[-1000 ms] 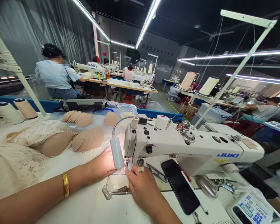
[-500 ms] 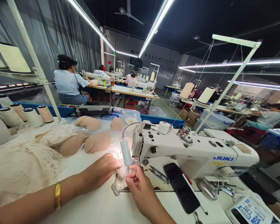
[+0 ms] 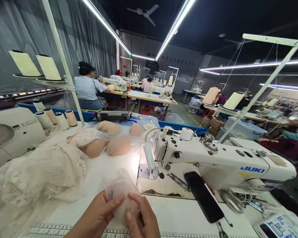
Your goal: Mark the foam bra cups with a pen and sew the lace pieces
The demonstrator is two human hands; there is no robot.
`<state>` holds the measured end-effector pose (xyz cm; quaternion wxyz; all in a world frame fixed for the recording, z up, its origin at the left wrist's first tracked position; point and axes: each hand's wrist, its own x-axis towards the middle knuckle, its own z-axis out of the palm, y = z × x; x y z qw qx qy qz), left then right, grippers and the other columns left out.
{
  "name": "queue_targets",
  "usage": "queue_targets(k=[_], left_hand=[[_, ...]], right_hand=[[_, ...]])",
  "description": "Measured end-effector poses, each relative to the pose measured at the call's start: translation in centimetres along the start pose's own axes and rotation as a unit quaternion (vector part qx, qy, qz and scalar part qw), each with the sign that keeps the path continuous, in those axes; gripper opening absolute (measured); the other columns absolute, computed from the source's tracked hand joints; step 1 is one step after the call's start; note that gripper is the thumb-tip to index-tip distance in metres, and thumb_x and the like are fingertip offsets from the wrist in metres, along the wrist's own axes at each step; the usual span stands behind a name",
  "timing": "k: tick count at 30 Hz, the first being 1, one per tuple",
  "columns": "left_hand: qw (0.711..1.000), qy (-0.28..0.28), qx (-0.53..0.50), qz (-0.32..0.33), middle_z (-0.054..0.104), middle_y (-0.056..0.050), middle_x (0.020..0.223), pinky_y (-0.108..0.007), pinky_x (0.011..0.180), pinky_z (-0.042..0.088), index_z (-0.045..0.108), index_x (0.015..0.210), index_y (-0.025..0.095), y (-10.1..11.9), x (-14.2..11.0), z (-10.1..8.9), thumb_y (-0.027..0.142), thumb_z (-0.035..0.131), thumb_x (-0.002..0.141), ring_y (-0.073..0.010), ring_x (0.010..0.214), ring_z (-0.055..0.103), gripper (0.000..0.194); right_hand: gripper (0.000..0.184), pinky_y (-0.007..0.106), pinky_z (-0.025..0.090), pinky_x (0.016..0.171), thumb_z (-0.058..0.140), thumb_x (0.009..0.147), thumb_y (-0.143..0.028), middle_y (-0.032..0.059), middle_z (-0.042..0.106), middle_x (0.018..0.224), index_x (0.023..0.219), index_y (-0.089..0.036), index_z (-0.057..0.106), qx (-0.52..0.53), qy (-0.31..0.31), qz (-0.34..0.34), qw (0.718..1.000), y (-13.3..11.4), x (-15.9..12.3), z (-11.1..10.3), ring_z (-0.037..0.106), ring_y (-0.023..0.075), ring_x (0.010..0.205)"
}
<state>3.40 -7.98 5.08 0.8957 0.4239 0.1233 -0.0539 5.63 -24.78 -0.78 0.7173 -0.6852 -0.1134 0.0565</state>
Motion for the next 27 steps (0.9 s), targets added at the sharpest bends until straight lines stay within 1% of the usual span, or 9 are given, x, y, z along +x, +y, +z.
queue_targets(k=[2,3,5,7,11,15,21,24,27], left_hand=[[0.999,-0.037,0.023,-0.007,0.084,-0.013,0.100,-0.038,0.091,0.059,0.083,0.114,0.015,-0.1,-0.5,0.2,0.046,0.101,0.072,-0.0326,0.102,0.077,0.055],[0.998,-0.051,0.027,-0.011,0.084,-0.014,0.100,-0.038,0.090,0.059,0.084,0.114,0.015,-0.2,-0.8,0.2,0.047,0.102,0.069,-0.0334,0.102,0.077,0.058],[0.997,-0.064,0.033,-0.012,0.083,-0.015,0.104,-0.040,0.091,0.059,0.084,0.117,0.015,-0.3,-1.1,0.2,0.051,0.101,0.069,-0.0343,0.103,0.076,0.062],[0.998,-0.051,0.049,0.000,0.083,-0.015,0.106,-0.041,0.093,0.059,0.084,0.117,0.016,-0.2,-1.1,0.1,0.053,0.098,0.072,-0.0340,0.101,0.076,0.060],[0.996,-0.008,0.086,0.037,0.084,-0.012,0.098,-0.040,0.091,0.060,0.086,0.112,0.017,0.0,-0.8,-0.2,0.055,0.096,0.075,-0.0317,0.093,0.077,0.053],[0.992,0.000,0.113,0.049,0.085,-0.012,0.102,-0.038,0.089,0.059,0.086,0.113,0.017,-0.6,-0.6,-0.1,0.057,0.095,0.074,-0.0317,0.091,0.077,0.057],[0.992,-0.080,0.093,0.009,0.083,-0.012,0.091,-0.036,0.085,0.058,0.087,0.107,0.013,-1.5,-0.8,-0.1,0.059,0.096,0.073,-0.0310,0.089,0.076,0.058],[0.995,-0.097,0.021,-0.014,0.083,-0.013,0.096,-0.035,0.083,0.057,0.086,0.110,0.015,-0.8,-1.1,-0.1,0.052,0.099,0.071,-0.0314,0.092,0.077,0.056],[0.997,-0.069,-0.019,0.008,0.083,-0.014,0.109,-0.038,0.093,0.058,0.082,0.121,0.019,0.1,-1.4,-0.1,0.041,0.102,0.069,-0.0346,0.109,0.076,0.061]], right_hand=[[0.061,0.043,0.049,0.114,0.077,0.087,-0.078,0.0077,0.076,0.138,0.126,-0.031,0.083,0.011,-0.004,0.018,1.000,-1.5,0.9,-0.3,0.065,0.0335,0.132],[0.063,0.045,0.049,0.115,0.076,0.087,-0.078,0.0081,0.076,0.138,0.128,-0.030,0.082,0.038,-0.008,0.050,0.998,-2.3,1.4,-0.4,0.064,0.0338,0.134],[0.071,0.047,0.057,0.104,0.075,0.087,-0.080,0.0098,0.080,0.126,0.135,-0.028,0.077,0.123,-0.014,0.132,0.984,-3.2,2.1,-0.6,0.072,0.0339,0.122],[0.078,0.045,0.062,0.087,0.083,0.082,-0.075,0.0090,0.081,0.108,0.142,-0.027,0.070,0.205,-0.009,0.169,0.964,-3.3,2.4,-0.7,0.078,0.0323,0.101],[0.081,0.038,0.062,0.082,0.103,0.068,-0.050,0.0072,0.079,0.110,0.136,-0.027,0.066,0.247,0.057,0.114,0.961,-2.8,2.0,-0.6,0.077,0.0262,0.092],[0.075,0.042,0.064,0.085,0.101,0.073,-0.045,0.0070,0.079,0.111,0.137,-0.028,0.065,0.277,0.087,0.116,0.950,-3.2,1.7,-0.5,0.078,0.0274,0.094],[0.072,0.052,0.064,0.086,0.100,0.072,-0.045,0.0100,0.081,0.109,0.133,-0.029,0.065,0.348,0.065,0.141,0.925,-3.8,2.1,-0.2,0.079,0.0377,0.104],[0.071,0.045,0.065,0.079,0.102,0.068,-0.045,0.0071,0.081,0.102,0.128,-0.028,0.066,0.313,0.086,0.167,0.931,-3.3,2.3,-0.6,0.079,0.0342,0.095],[0.074,0.037,0.061,0.067,0.095,0.074,-0.063,0.0068,0.080,0.098,0.132,-0.028,0.064,0.290,0.084,0.189,0.934,-2.4,1.8,-1.5,0.078,0.0296,0.084]])
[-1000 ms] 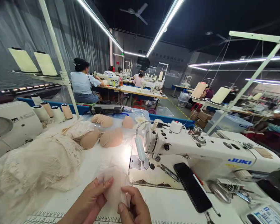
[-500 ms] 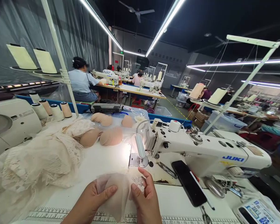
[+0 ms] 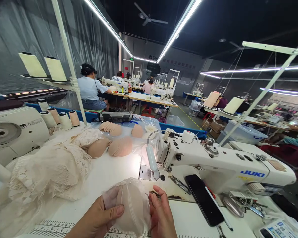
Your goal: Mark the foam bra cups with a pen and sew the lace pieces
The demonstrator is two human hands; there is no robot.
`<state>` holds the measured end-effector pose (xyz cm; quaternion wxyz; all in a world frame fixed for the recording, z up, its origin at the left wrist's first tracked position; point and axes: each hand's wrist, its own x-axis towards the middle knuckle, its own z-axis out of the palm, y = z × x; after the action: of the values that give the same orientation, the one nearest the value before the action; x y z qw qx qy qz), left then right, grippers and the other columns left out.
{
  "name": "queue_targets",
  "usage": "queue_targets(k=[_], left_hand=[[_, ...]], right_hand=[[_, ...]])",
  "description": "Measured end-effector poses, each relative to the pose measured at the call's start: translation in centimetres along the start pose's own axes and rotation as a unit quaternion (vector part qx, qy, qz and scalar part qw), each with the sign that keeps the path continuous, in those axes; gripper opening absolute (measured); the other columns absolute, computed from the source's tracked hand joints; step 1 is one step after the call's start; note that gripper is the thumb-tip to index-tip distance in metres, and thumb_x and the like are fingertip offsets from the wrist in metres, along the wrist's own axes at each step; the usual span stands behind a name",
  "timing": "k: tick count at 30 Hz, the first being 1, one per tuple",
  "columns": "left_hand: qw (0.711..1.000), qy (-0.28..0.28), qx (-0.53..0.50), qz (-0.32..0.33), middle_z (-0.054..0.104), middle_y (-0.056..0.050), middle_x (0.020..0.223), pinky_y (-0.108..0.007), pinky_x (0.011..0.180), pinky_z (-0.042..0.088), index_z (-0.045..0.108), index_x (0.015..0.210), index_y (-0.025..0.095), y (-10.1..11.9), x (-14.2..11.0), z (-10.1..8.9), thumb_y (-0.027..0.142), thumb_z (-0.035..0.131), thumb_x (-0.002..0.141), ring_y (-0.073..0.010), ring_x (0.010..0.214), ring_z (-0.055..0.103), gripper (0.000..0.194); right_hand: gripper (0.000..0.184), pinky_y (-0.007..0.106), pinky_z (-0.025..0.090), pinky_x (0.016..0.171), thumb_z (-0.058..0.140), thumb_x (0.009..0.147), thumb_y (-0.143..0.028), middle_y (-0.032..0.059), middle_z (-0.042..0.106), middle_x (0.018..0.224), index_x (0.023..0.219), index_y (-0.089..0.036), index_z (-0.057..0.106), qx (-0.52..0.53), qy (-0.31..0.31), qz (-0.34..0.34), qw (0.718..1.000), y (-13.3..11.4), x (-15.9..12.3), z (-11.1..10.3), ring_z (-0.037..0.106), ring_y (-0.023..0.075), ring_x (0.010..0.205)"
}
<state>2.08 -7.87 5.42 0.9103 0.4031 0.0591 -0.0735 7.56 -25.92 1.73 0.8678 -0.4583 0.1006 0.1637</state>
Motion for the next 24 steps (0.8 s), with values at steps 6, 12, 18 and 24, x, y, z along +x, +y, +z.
queue_targets(k=[6,12,18,24], left_hand=[[1.000,0.011,-0.022,-0.001,0.083,-0.015,0.116,-0.038,0.095,0.057,0.082,0.122,0.020,-0.1,0.2,0.5,0.035,0.105,0.063,-0.0352,0.113,0.075,0.065],[0.997,0.078,-0.010,0.025,0.084,-0.014,0.114,-0.028,0.091,0.057,0.087,0.112,0.017,-0.2,1.1,1.6,0.050,0.097,0.076,-0.0267,0.105,0.075,0.050],[0.994,0.100,-0.022,0.034,0.085,-0.012,0.114,-0.035,0.096,0.059,0.089,0.107,0.019,0.1,1.2,2.5,0.047,0.101,0.069,-0.0311,0.106,0.076,0.049],[0.996,0.086,-0.025,0.023,0.085,-0.014,0.111,-0.033,0.094,0.060,0.087,0.110,0.015,0.1,1.3,2.6,0.043,0.098,0.075,-0.0285,0.103,0.077,0.046]], right_hand=[[0.109,0.042,0.061,0.068,0.102,0.060,-0.066,0.0074,0.080,0.090,0.152,-0.031,0.054,-0.048,-0.057,-0.009,0.997,1.2,-0.3,-1.2,0.078,0.0325,0.077],[0.112,0.049,0.064,0.079,0.105,0.065,-0.051,0.0090,0.084,0.096,0.159,-0.029,0.048,-0.038,-0.084,-0.045,0.995,1.3,-0.2,-0.1,0.080,0.0352,0.089],[0.111,0.050,0.065,0.081,0.105,0.065,-0.051,0.0111,0.084,0.099,0.157,-0.028,0.047,-0.032,-0.064,-0.058,0.996,1.6,0.0,-0.1,0.081,0.0364,0.093],[0.121,0.051,0.064,0.084,0.105,0.063,-0.054,0.0108,0.084,0.096,0.160,-0.026,0.037,-0.046,-0.047,-0.083,0.994,2.0,0.1,0.0,0.081,0.0365,0.090]])
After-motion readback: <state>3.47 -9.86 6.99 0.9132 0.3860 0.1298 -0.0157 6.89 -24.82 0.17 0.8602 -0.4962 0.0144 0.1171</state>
